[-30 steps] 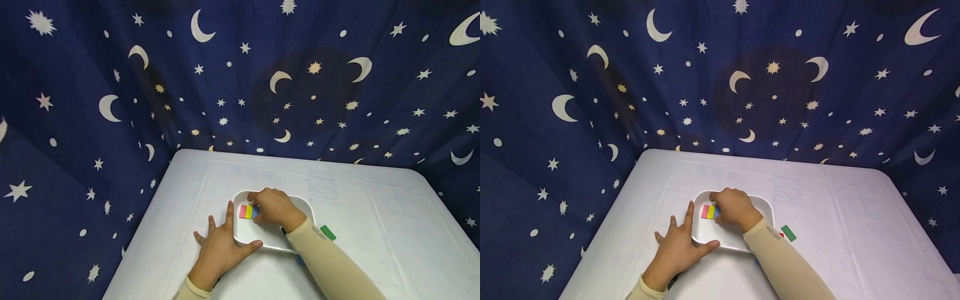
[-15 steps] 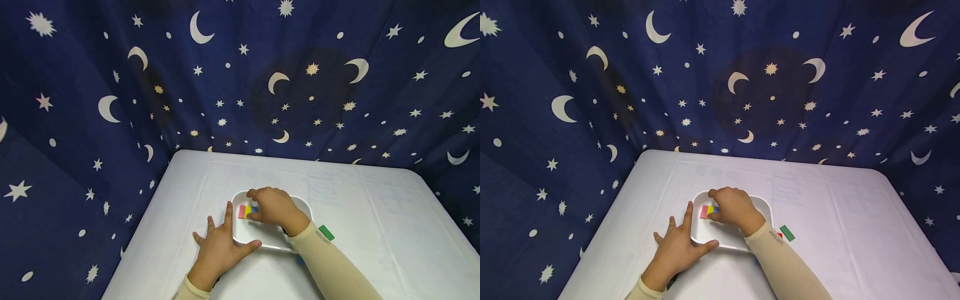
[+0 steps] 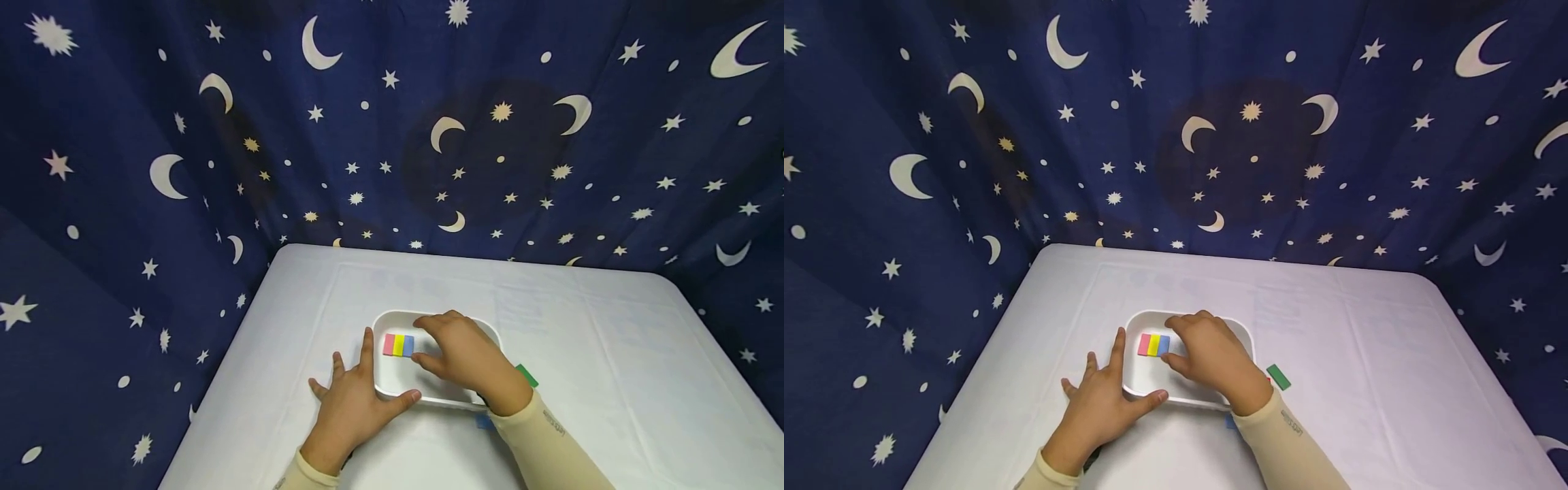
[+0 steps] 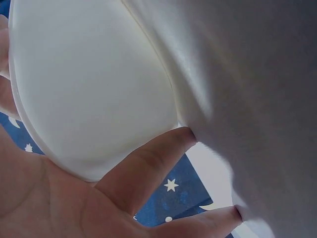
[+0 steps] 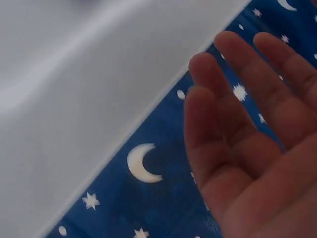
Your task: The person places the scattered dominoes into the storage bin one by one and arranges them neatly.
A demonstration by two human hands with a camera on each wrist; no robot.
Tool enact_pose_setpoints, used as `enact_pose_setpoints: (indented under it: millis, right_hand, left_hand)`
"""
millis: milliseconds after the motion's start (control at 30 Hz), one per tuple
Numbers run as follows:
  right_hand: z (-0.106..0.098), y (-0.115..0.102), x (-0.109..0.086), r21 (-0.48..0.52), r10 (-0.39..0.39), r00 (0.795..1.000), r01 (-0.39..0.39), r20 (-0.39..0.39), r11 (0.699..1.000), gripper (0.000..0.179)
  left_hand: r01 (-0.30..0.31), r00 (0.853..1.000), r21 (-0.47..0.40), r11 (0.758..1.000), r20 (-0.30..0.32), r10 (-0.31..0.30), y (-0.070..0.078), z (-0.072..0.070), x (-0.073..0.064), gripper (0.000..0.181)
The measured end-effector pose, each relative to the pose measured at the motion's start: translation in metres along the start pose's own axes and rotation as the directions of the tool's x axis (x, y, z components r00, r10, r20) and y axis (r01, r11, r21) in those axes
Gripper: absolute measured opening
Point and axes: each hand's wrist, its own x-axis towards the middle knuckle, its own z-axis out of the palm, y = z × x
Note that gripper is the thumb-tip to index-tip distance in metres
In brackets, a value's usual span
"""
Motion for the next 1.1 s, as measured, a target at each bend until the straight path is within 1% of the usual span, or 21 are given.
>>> enact_pose_setpoints:
  millis: [100,267,367,500,700,800,900,1100]
  right_hand:
    - [-0.008,-0.001,-0.008,-0.035,0.002,0.999,-0.003,-0.034,0.999,0.056]
    - [-0.020,-0.003,-0.023,-0.068,0.020,0.998,-0.024,-0.065,0.997,0.062]
    - [-0.025,-0.004,-0.036,-0.091,0.035,0.996,-0.042,-0.084,0.995,0.069]
    - [-0.030,-0.004,-0.054,-0.126,0.036,0.992,-0.051,-0.119,0.991,0.080]
    - [-0.033,0.002,-0.083,-0.165,0.043,0.986,-0.070,-0.164,0.984,0.089]
    - [-0.031,0.006,-0.097,-0.167,0.050,0.983,-0.080,-0.178,0.983,0.093]
    - [-0.030,0.009,-0.110,-0.147,0.066,0.978,-0.096,-0.196,0.985,0.097]
    - [-0.021,0.011,-0.140,-0.076,0.139,0.972,-0.156,-0.187,0.985,0.104]
  left_hand:
    - [0.005,1.000,-0.003,1.000,-0.002,-0.005,0.000,0.000,0.000,0.140]
    - [0.005,1.000,-0.005,1.000,-0.004,-0.005,0.001,0.001,-0.001,0.140]
    - [0.001,1.000,-0.007,1.000,-0.005,-0.001,0.001,0.002,-0.001,0.140]
    - [0.001,1.000,-0.002,1.000,-0.007,-0.001,0.000,0.002,-0.001,0.141]
    - [-0.008,1.000,-0.005,1.000,-0.013,0.008,0.001,0.001,0.001,0.141]
    - [-0.008,1.000,-0.003,1.000,-0.015,0.008,0.001,0.000,0.002,0.141]
    - [-0.006,1.000,-0.001,1.000,-0.024,0.006,0.002,0.000,0.002,0.142]
    - [0.021,1.000,-0.003,1.000,0.003,-0.021,0.002,0.003,-0.001,0.143]
